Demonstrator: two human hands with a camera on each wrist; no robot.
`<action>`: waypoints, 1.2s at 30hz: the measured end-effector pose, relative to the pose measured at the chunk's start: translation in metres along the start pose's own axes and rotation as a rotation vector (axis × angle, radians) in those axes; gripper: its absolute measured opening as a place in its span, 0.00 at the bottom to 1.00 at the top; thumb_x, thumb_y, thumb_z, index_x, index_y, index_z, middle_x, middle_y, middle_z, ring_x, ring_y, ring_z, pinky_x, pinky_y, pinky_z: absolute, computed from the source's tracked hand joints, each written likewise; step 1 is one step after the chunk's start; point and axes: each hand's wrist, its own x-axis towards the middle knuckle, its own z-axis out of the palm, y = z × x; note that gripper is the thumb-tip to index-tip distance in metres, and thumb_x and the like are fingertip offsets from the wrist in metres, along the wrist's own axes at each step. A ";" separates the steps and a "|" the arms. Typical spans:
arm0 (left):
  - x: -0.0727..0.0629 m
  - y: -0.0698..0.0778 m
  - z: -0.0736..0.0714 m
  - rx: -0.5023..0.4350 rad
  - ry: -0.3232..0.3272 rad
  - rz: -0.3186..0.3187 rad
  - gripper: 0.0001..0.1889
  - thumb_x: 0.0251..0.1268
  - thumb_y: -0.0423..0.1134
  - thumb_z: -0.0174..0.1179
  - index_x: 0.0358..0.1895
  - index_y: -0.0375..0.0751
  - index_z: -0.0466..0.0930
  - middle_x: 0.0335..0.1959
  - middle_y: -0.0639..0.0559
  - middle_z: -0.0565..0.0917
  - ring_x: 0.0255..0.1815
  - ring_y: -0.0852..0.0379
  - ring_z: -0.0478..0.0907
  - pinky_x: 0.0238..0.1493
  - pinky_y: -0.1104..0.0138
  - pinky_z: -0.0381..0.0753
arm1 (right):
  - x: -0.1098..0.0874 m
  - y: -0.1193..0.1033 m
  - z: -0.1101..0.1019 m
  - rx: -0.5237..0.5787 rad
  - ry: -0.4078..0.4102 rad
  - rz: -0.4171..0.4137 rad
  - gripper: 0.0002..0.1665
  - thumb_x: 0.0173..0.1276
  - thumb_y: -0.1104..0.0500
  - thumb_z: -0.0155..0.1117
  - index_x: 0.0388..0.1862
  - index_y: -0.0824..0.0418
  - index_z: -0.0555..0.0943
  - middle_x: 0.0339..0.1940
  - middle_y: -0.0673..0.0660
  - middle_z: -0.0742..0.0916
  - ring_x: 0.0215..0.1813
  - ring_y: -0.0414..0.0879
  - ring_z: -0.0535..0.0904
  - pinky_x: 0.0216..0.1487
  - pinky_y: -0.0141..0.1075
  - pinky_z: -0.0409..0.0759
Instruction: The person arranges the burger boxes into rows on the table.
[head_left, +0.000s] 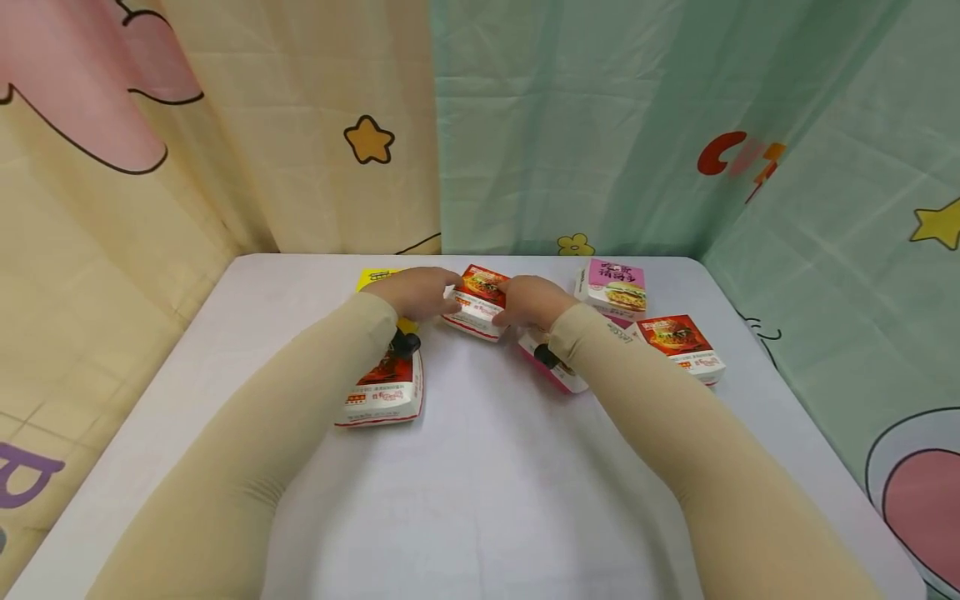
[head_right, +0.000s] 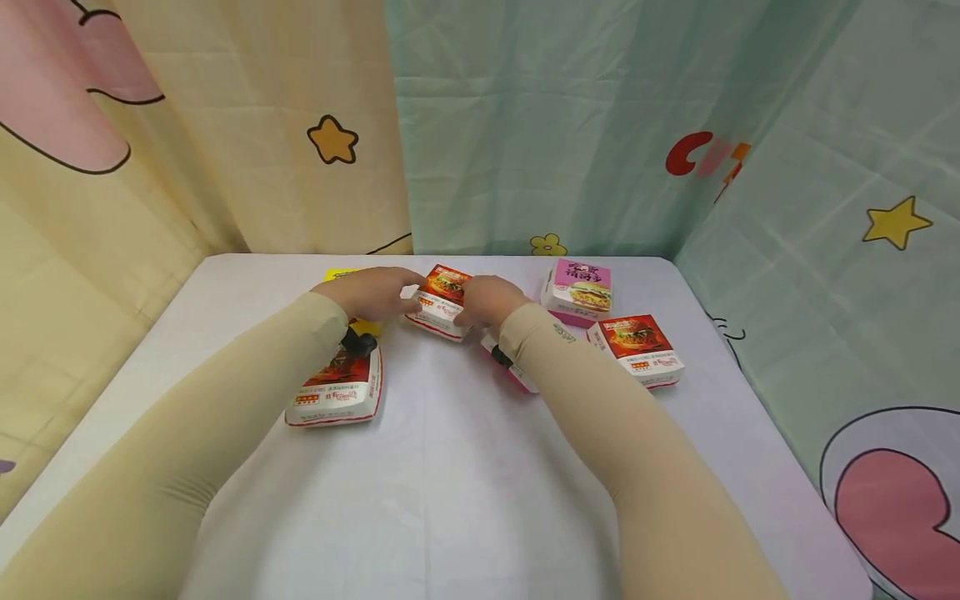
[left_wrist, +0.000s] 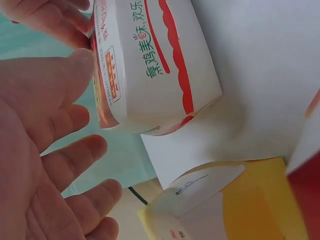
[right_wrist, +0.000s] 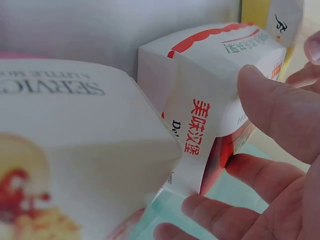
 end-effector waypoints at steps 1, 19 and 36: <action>0.000 0.001 -0.001 0.009 0.001 -0.007 0.34 0.79 0.55 0.58 0.82 0.49 0.65 0.81 0.45 0.69 0.79 0.44 0.67 0.82 0.46 0.64 | 0.001 0.000 0.000 -0.001 -0.003 -0.003 0.47 0.73 0.43 0.70 0.84 0.57 0.64 0.78 0.59 0.77 0.71 0.53 0.74 0.81 0.51 0.68; 0.010 0.006 0.001 -0.022 0.003 -0.070 0.37 0.73 0.50 0.67 0.81 0.47 0.66 0.75 0.46 0.75 0.74 0.45 0.70 0.81 0.46 0.65 | 0.016 0.000 -0.012 -0.012 -0.113 -0.006 0.48 0.75 0.48 0.68 0.87 0.52 0.57 0.81 0.57 0.73 0.70 0.52 0.72 0.79 0.49 0.70; 0.013 -0.003 0.003 -0.108 0.013 -0.109 0.38 0.70 0.52 0.69 0.80 0.55 0.67 0.78 0.48 0.72 0.76 0.44 0.68 0.81 0.46 0.63 | 0.019 0.011 -0.014 0.104 -0.122 -0.006 0.47 0.75 0.49 0.70 0.87 0.44 0.58 0.83 0.56 0.70 0.69 0.54 0.71 0.76 0.50 0.74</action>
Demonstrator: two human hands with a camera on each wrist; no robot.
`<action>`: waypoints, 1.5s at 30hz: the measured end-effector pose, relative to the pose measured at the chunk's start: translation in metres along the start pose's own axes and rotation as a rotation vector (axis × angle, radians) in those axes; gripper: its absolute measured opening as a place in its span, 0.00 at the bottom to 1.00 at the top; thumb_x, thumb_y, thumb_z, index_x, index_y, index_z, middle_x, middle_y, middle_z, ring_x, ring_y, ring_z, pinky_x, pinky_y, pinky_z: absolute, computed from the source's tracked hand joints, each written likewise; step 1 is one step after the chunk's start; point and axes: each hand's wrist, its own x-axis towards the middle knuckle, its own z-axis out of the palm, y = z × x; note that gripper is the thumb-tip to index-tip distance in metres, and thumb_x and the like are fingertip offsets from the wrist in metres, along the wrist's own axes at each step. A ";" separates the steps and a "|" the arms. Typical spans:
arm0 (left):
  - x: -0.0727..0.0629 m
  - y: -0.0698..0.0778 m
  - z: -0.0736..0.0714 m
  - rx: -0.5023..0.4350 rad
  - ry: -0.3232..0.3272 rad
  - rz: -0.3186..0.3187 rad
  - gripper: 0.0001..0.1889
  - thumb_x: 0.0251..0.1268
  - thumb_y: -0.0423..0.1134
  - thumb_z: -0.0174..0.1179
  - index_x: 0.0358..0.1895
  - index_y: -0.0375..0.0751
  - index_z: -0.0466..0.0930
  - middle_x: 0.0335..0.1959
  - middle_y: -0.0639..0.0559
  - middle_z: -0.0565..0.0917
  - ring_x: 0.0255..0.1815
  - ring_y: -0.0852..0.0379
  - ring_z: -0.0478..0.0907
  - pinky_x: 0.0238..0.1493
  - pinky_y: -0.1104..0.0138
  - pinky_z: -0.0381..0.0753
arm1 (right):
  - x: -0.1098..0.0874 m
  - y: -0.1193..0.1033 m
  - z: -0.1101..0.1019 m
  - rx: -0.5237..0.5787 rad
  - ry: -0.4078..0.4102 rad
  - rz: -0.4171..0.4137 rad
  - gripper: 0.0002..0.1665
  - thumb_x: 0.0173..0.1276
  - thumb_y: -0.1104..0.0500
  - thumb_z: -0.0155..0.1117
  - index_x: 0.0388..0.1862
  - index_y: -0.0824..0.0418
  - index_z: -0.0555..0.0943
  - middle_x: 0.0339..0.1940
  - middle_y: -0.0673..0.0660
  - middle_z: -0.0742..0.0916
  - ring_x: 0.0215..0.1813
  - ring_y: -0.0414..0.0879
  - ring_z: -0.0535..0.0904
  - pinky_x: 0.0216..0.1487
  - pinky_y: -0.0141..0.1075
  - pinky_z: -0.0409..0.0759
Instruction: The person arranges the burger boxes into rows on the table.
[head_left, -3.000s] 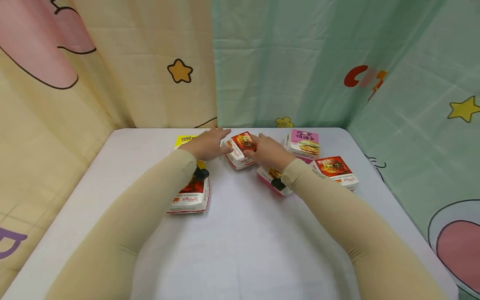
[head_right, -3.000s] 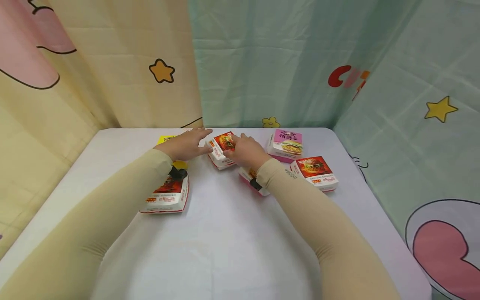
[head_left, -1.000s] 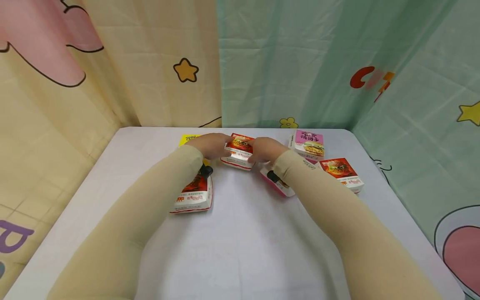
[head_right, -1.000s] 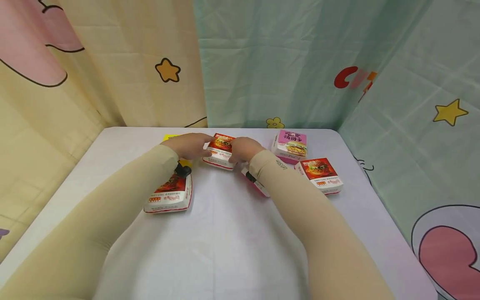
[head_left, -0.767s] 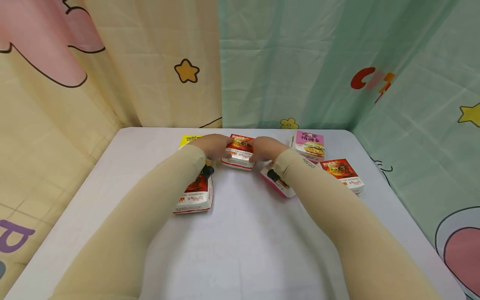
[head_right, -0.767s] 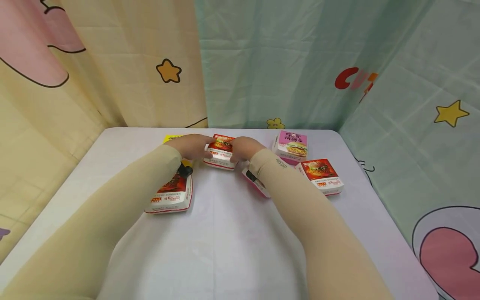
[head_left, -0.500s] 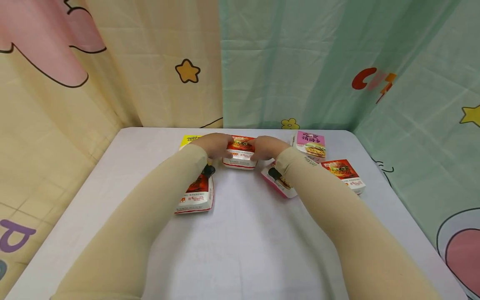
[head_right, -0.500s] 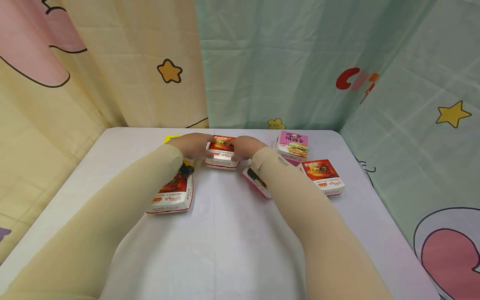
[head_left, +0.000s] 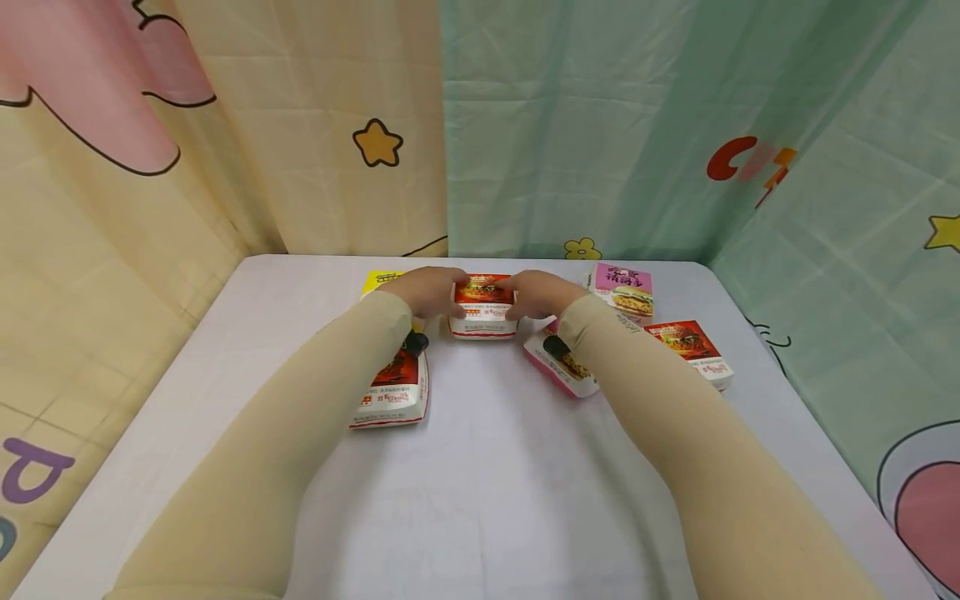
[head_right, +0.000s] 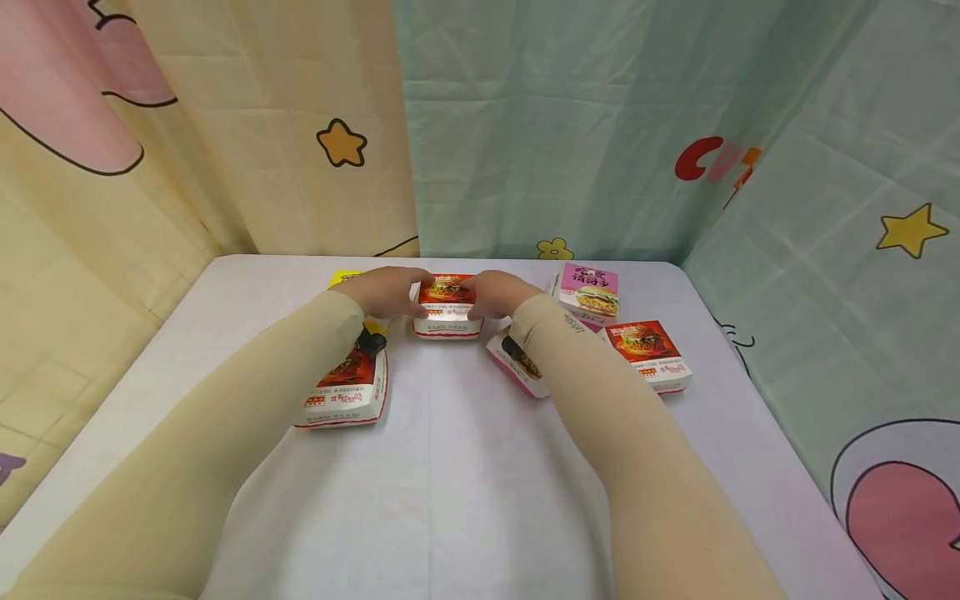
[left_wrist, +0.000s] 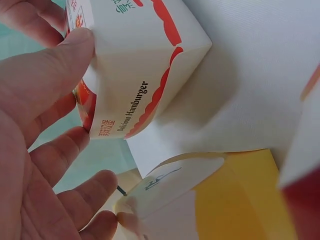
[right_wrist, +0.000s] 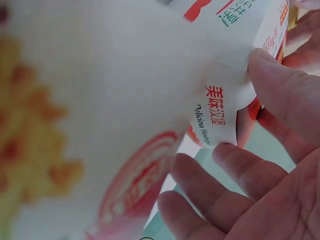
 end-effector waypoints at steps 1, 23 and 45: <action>0.000 -0.001 0.001 -0.005 0.000 0.000 0.38 0.70 0.52 0.69 0.81 0.56 0.66 0.79 0.48 0.71 0.77 0.44 0.67 0.82 0.45 0.62 | 0.000 0.001 0.000 0.002 -0.001 -0.007 0.47 0.75 0.49 0.70 0.87 0.45 0.59 0.83 0.57 0.70 0.69 0.54 0.71 0.75 0.50 0.75; 0.003 -0.008 0.001 -0.009 0.017 0.022 0.34 0.69 0.52 0.70 0.78 0.58 0.72 0.78 0.49 0.73 0.80 0.43 0.65 0.83 0.46 0.62 | 0.000 0.007 -0.001 0.018 0.013 -0.055 0.42 0.75 0.52 0.69 0.84 0.42 0.64 0.83 0.58 0.70 0.74 0.57 0.68 0.75 0.54 0.75; 0.000 -0.002 -0.002 0.014 0.030 0.023 0.35 0.70 0.54 0.69 0.78 0.58 0.71 0.78 0.49 0.74 0.79 0.43 0.66 0.81 0.44 0.63 | -0.006 0.008 -0.002 0.000 0.029 -0.091 0.43 0.76 0.52 0.68 0.85 0.44 0.63 0.82 0.59 0.71 0.73 0.57 0.70 0.76 0.54 0.73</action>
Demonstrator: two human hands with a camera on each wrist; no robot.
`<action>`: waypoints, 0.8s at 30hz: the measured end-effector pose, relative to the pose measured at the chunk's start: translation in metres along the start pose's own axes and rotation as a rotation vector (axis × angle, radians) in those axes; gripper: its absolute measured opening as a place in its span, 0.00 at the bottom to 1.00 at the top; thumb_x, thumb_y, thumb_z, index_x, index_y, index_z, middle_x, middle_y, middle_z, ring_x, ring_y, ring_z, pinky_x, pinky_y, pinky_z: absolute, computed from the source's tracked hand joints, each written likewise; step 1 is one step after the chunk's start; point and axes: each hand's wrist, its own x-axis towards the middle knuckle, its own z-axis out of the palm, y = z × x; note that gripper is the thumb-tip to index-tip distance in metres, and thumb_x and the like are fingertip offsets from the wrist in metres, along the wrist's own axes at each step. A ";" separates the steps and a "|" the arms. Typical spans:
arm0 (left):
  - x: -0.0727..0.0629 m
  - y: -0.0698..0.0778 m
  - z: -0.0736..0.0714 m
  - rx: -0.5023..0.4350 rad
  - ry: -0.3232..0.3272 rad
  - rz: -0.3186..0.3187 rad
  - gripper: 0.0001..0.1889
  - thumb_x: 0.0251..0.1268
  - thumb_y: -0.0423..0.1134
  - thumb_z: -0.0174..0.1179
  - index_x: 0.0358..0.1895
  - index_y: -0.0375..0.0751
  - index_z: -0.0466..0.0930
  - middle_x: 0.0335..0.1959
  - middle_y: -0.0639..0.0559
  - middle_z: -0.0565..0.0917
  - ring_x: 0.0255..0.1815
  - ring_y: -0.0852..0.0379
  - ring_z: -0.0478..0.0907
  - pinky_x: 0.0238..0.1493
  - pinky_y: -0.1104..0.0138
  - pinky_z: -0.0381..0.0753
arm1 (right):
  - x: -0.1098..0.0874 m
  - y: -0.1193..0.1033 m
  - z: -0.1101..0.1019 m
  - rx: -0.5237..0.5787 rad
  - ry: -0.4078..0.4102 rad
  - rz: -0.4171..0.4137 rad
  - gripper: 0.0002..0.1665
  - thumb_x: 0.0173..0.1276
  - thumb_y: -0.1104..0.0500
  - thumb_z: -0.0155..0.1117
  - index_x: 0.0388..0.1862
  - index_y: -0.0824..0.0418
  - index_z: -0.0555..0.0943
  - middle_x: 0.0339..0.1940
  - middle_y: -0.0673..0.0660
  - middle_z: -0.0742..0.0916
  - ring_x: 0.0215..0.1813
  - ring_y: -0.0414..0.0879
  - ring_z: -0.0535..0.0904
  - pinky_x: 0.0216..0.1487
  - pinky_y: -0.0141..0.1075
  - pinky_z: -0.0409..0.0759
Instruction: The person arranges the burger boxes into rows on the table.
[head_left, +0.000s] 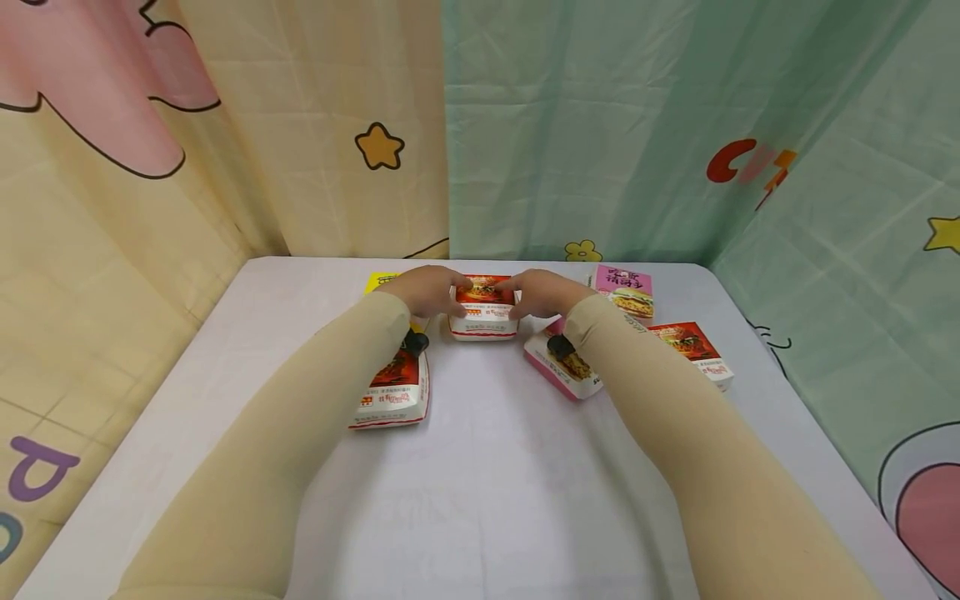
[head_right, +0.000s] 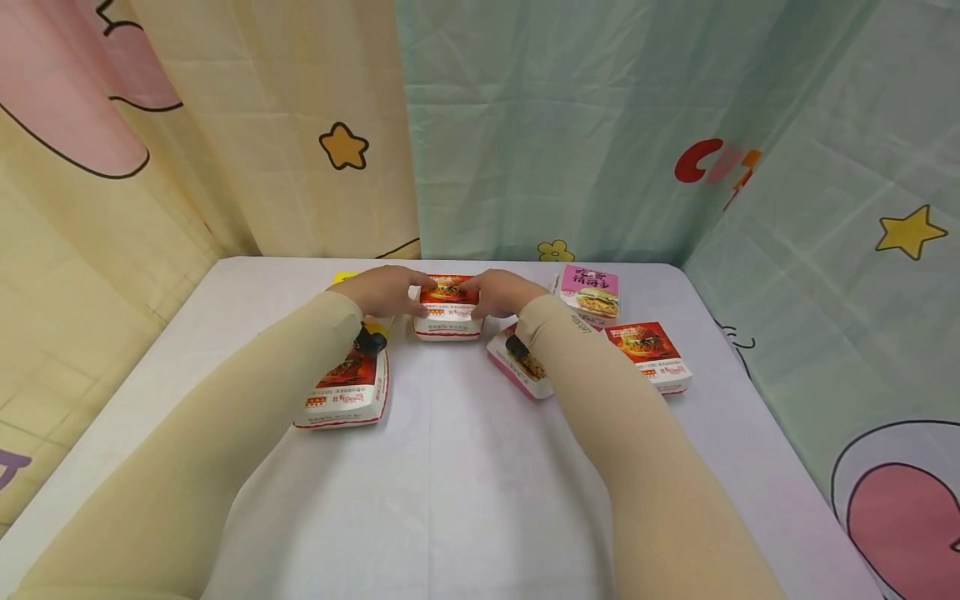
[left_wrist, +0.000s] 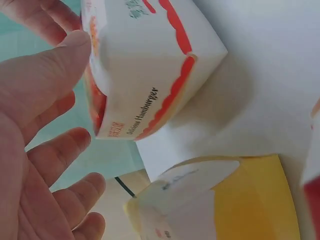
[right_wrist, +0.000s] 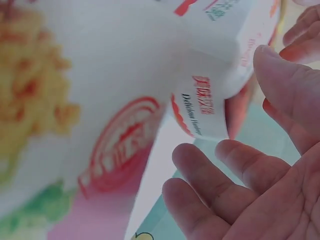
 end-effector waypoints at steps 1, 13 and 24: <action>-0.001 0.001 0.000 -0.001 0.007 0.007 0.35 0.70 0.54 0.69 0.78 0.59 0.71 0.78 0.49 0.73 0.80 0.43 0.66 0.81 0.44 0.63 | -0.002 0.001 0.000 -0.005 0.012 -0.015 0.42 0.76 0.52 0.68 0.85 0.44 0.63 0.82 0.60 0.71 0.74 0.57 0.70 0.78 0.55 0.71; -0.021 0.041 -0.006 -0.220 0.107 0.210 0.33 0.77 0.56 0.61 0.81 0.58 0.65 0.82 0.53 0.68 0.83 0.47 0.62 0.81 0.47 0.65 | -0.060 0.029 -0.014 0.116 0.162 0.002 0.45 0.77 0.45 0.66 0.87 0.42 0.58 0.85 0.60 0.68 0.82 0.62 0.65 0.77 0.62 0.71; -0.038 0.089 0.016 -0.222 0.101 0.265 0.36 0.76 0.55 0.63 0.82 0.56 0.63 0.81 0.55 0.70 0.79 0.50 0.69 0.80 0.51 0.69 | -0.107 0.055 0.012 0.147 0.286 0.107 0.39 0.78 0.46 0.64 0.84 0.47 0.65 0.83 0.65 0.70 0.81 0.67 0.67 0.73 0.69 0.71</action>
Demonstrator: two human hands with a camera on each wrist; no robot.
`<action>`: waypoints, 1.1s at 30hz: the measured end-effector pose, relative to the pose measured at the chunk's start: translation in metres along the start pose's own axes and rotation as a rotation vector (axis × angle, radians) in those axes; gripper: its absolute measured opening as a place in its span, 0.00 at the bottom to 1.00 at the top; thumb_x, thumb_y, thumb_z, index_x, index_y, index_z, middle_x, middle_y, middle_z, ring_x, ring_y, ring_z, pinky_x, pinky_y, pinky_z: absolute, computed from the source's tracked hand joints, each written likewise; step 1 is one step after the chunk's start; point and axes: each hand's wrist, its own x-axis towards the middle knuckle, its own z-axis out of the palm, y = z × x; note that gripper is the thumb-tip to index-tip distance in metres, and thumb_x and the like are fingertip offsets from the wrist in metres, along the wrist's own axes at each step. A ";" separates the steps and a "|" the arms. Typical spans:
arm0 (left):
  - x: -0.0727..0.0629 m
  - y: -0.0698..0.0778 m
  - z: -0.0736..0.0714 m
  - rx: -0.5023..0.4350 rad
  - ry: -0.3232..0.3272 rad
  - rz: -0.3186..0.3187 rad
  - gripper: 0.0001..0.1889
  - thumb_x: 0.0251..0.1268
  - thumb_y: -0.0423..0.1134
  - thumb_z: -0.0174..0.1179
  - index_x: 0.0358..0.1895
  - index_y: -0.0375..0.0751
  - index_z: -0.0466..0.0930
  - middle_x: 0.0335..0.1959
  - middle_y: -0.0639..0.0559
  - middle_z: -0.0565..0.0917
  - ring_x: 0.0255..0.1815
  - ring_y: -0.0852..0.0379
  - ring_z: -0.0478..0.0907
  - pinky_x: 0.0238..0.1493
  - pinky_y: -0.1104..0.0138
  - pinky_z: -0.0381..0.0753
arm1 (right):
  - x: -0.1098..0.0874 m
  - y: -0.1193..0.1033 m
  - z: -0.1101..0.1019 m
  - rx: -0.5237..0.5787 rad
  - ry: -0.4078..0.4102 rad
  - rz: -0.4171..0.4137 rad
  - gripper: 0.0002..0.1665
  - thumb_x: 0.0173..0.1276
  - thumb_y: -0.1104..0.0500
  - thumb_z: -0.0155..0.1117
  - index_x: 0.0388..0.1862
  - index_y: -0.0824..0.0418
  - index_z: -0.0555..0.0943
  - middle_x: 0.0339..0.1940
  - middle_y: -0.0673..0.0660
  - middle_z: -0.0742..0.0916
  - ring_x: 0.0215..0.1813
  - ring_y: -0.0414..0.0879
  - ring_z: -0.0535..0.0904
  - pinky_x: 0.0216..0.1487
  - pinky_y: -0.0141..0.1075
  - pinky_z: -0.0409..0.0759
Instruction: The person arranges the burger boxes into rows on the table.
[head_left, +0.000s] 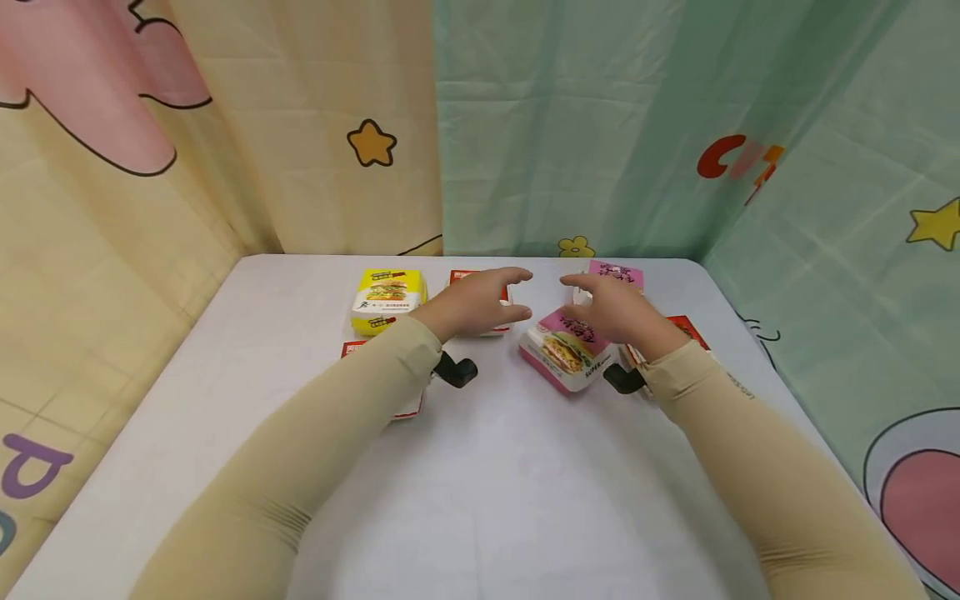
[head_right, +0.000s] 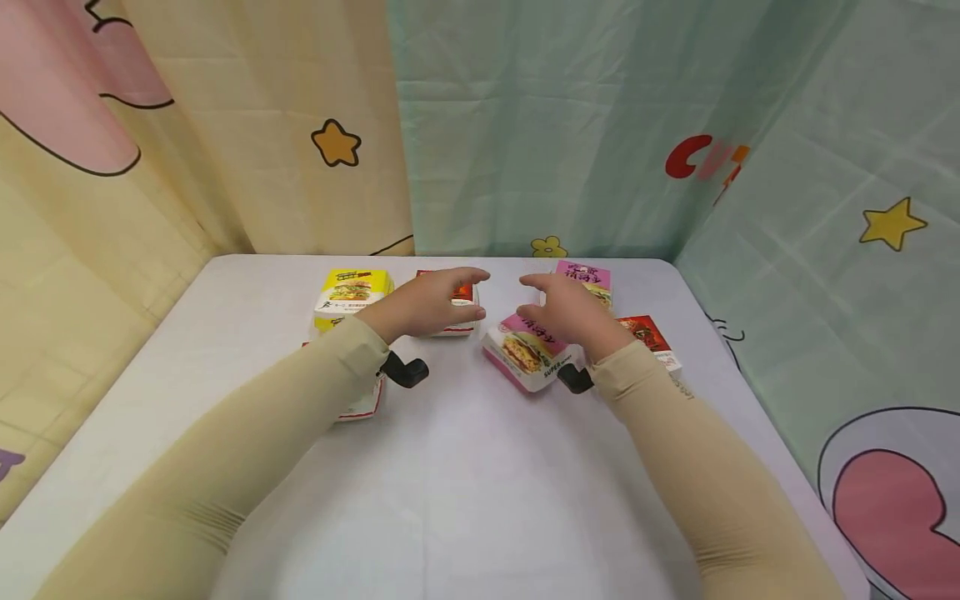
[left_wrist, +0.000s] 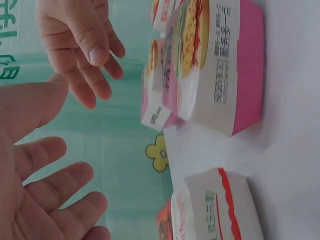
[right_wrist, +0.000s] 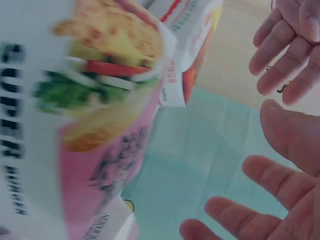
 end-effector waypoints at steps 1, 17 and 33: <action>0.000 0.003 0.005 0.003 -0.005 0.002 0.36 0.76 0.55 0.63 0.82 0.56 0.63 0.81 0.55 0.69 0.80 0.51 0.69 0.80 0.52 0.69 | -0.004 0.002 0.003 0.013 0.006 0.012 0.39 0.78 0.45 0.64 0.84 0.48 0.65 0.83 0.65 0.70 0.81 0.68 0.66 0.73 0.68 0.71; 0.016 0.010 0.073 -0.023 -0.077 -0.019 0.39 0.76 0.55 0.63 0.84 0.51 0.59 0.86 0.49 0.59 0.86 0.49 0.59 0.84 0.53 0.61 | -0.035 0.027 0.053 -0.020 0.122 0.041 0.46 0.74 0.40 0.68 0.81 0.63 0.68 0.80 0.70 0.70 0.77 0.68 0.67 0.74 0.64 0.73; 0.019 0.005 0.097 0.117 -0.022 0.010 0.37 0.77 0.57 0.60 0.82 0.47 0.64 0.87 0.50 0.58 0.84 0.49 0.62 0.82 0.54 0.65 | -0.034 0.038 0.066 -0.002 0.056 0.093 0.49 0.74 0.37 0.65 0.84 0.61 0.64 0.81 0.71 0.68 0.82 0.70 0.61 0.76 0.68 0.66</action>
